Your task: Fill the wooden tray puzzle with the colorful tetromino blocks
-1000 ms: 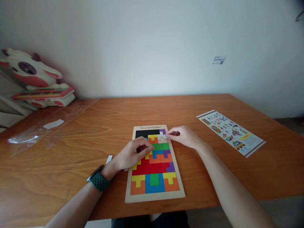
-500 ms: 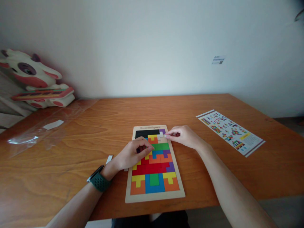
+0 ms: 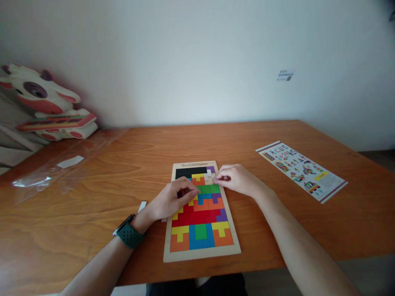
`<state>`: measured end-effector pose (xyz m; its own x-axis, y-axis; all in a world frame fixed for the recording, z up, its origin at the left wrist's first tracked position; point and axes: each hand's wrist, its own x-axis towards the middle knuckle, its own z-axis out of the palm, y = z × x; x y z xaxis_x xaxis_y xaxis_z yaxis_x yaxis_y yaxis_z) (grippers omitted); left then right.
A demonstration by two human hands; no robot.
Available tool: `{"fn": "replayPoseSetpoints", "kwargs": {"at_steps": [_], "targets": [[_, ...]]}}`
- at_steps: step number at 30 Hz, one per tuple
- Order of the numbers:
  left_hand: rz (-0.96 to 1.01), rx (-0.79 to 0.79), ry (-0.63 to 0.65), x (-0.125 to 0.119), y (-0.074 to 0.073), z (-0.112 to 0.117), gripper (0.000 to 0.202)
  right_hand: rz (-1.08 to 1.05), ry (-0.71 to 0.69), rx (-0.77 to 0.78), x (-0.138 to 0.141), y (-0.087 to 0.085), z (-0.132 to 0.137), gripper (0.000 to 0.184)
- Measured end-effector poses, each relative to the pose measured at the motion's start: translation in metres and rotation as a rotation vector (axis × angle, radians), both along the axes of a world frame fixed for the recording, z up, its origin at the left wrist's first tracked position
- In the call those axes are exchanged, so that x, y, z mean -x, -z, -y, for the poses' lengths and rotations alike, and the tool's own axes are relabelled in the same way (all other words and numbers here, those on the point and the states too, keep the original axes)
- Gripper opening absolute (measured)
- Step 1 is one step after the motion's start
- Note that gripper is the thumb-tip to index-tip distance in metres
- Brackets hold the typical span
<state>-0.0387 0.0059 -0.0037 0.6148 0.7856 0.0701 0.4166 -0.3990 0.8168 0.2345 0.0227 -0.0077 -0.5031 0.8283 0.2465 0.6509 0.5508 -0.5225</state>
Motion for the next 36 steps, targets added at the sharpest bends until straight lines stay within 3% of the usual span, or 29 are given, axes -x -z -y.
{"fn": "replayPoseSetpoints", "kwargs": {"at_steps": [8,36], "targets": [[-0.001,0.005,0.006,0.0001,-0.0015,-0.0008,0.028,0.018,0.028,-0.079,0.0013,-0.0026,0.0009,0.011],[-0.007,0.004,0.010,-0.0014,-0.0029,0.0005,0.029,0.092,0.000,-0.072,0.0023,0.0049,-0.0004,0.018]]}}
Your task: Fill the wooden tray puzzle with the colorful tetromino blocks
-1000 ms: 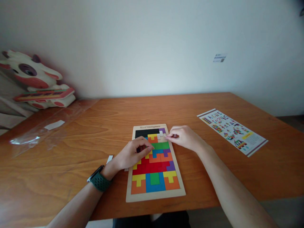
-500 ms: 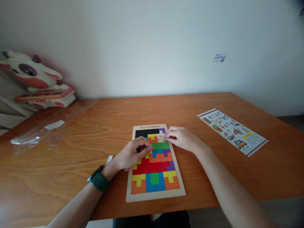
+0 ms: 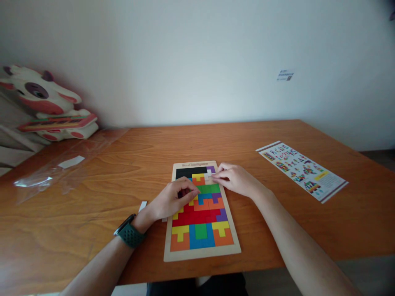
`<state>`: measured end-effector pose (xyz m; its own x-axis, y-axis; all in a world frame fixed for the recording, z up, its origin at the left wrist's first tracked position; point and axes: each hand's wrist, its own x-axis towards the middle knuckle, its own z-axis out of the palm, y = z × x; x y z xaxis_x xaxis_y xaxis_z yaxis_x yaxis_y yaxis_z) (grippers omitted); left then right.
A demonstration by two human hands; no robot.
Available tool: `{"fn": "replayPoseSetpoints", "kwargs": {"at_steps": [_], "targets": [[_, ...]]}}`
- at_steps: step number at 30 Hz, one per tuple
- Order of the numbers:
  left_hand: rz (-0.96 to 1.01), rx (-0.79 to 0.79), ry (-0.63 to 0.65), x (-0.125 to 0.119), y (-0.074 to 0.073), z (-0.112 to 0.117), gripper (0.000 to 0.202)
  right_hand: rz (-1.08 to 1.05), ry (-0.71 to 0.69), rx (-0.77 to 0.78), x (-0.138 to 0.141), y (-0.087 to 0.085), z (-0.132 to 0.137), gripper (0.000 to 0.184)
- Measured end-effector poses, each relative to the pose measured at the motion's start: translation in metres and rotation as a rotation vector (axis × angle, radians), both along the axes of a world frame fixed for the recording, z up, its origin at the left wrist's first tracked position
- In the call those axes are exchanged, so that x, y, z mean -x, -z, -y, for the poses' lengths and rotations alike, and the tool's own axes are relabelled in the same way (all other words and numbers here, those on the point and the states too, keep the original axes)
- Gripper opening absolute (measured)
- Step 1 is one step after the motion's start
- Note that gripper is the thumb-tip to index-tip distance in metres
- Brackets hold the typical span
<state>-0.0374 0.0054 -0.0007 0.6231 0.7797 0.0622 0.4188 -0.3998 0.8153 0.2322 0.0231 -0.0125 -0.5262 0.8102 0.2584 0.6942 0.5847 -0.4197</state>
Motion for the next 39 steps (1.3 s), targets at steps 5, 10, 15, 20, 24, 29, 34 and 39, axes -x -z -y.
{"fn": "replayPoseSetpoints", "kwargs": {"at_steps": [5,10,15,20,24,29,34,39], "targets": [[0.002,-0.008,0.010,0.001,0.000,-0.001,0.029,-0.011,0.026,-0.005,0.000,0.000,0.000,0.019],[0.004,-0.017,0.008,0.001,0.000,0.001,0.030,-0.033,0.037,0.003,0.002,0.001,0.002,0.022],[0.035,-0.002,-0.009,0.001,0.000,-0.002,0.030,-0.037,0.031,0.006,0.003,0.002,0.002,0.022],[0.059,-0.012,-0.084,0.045,-0.024,-0.015,0.029,-0.080,0.121,-0.013,0.002,-0.001,0.001,0.027],[-0.268,0.086,0.076,0.096,-0.049,-0.021,0.033,-0.116,0.138,-0.024,0.001,-0.003,0.001,0.025],[-0.411,0.152,0.082,0.102,-0.047,-0.018,0.040,-0.130,0.148,-0.032,0.001,-0.002,0.000,0.024],[-0.458,0.110,0.123,0.079,-0.034,-0.011,0.040,-0.149,0.213,-0.078,-0.004,-0.002,-0.002,0.024],[-0.452,0.124,0.091,0.072,-0.030,-0.009,0.029,-0.171,0.282,-0.108,-0.005,-0.005,-0.003,0.025]]}}
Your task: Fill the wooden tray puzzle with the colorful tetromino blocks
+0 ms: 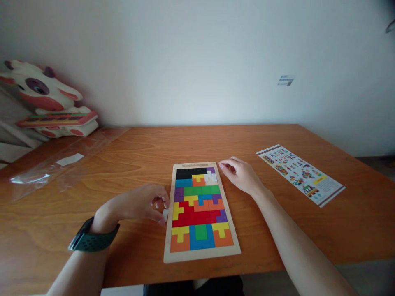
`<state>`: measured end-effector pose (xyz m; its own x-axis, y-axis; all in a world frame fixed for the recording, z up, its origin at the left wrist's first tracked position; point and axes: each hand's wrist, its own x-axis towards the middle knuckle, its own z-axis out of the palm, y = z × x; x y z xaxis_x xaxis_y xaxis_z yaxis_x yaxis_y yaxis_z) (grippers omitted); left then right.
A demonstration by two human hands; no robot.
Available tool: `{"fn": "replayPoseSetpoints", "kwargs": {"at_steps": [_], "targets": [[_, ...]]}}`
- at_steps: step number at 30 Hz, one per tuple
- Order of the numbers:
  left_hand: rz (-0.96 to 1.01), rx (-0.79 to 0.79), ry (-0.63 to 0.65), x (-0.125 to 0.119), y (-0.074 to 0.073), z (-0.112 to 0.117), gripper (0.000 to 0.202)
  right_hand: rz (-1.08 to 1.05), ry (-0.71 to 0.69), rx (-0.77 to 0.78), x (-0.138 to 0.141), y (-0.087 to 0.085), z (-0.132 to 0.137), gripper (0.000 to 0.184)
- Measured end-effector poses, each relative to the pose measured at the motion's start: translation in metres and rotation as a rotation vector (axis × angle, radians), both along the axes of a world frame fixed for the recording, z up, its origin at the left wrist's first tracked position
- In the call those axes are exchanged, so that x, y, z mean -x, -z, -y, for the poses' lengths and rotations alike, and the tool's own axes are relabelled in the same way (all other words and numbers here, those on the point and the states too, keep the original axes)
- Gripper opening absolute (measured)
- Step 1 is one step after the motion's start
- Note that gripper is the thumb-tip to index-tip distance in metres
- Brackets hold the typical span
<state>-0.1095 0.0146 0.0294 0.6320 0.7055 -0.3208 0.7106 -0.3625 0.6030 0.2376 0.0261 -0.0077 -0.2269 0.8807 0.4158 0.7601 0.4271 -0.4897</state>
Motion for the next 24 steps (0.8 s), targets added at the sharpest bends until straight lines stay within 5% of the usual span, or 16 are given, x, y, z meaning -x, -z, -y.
{"fn": "replayPoseSetpoints", "kwargs": {"at_steps": [18,24], "targets": [[-0.059,0.096,0.067,-0.0012,-0.0037,-0.0005,0.022,0.006,-0.018,0.013,0.0016,0.0036,-0.0019,0.022],[-0.011,0.061,-0.017,0.0002,-0.0001,-0.0048,0.031,0.000,-0.014,0.004,0.0009,0.0038,-0.0014,0.021]]}}
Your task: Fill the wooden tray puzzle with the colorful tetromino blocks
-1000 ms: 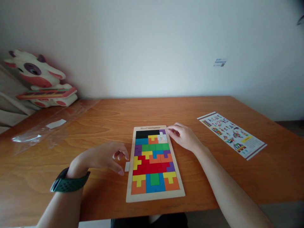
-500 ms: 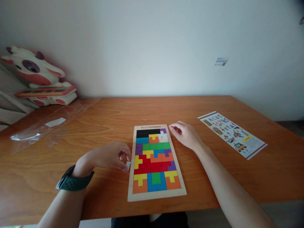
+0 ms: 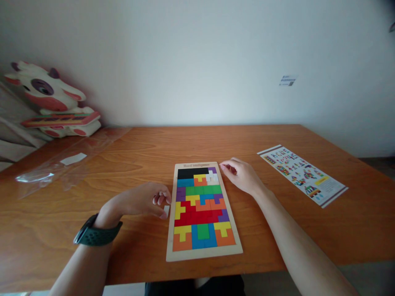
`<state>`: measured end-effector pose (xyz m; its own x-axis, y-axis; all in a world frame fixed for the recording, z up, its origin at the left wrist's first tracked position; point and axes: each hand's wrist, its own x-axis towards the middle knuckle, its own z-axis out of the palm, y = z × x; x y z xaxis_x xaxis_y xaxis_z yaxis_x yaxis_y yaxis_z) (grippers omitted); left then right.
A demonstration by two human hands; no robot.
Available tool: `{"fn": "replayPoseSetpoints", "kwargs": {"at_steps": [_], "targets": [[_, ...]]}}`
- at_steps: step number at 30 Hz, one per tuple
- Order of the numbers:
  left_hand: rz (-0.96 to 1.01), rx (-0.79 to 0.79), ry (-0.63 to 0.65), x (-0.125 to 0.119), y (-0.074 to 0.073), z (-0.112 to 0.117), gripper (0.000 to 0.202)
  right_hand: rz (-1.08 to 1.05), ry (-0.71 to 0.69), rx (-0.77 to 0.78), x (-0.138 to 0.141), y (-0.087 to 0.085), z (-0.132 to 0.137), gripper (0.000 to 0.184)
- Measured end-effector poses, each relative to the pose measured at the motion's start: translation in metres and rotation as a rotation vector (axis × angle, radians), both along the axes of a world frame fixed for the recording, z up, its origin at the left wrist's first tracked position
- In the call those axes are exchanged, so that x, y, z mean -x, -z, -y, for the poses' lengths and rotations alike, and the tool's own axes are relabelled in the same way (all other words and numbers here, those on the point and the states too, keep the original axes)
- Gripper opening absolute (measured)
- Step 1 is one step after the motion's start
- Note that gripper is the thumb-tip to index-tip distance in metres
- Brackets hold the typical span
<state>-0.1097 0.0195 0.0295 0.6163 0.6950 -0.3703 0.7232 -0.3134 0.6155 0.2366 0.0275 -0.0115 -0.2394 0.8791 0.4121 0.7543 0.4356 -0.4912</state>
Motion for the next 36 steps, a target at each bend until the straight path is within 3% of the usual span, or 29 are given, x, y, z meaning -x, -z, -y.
{"fn": "replayPoseSetpoints", "kwargs": {"at_steps": [8,14,19,27,31,36], "targets": [[-0.042,0.003,-0.041,0.002,-0.004,-0.001,0.025,-0.003,-0.017,0.000,0.000,-0.001,0.000,0.020],[0.057,0.090,-0.007,0.000,-0.009,0.000,0.016,0.004,-0.012,0.004,0.000,0.000,0.000,0.019],[0.172,0.058,-0.023,-0.003,-0.010,-0.001,0.022,0.011,-0.005,-0.004,0.001,0.001,-0.001,0.018],[0.580,0.071,-0.271,-0.024,0.009,-0.005,0.031,-0.007,-0.033,0.016,0.004,0.005,0.001,0.016],[0.640,-0.038,-0.307,-0.035,0.023,-0.004,0.028,-0.007,-0.125,0.070,0.009,0.008,0.002,0.019],[0.562,-0.088,-0.295,-0.046,0.033,-0.001,0.032,0.048,-0.181,0.103,0.014,0.009,0.004,0.032]]}}
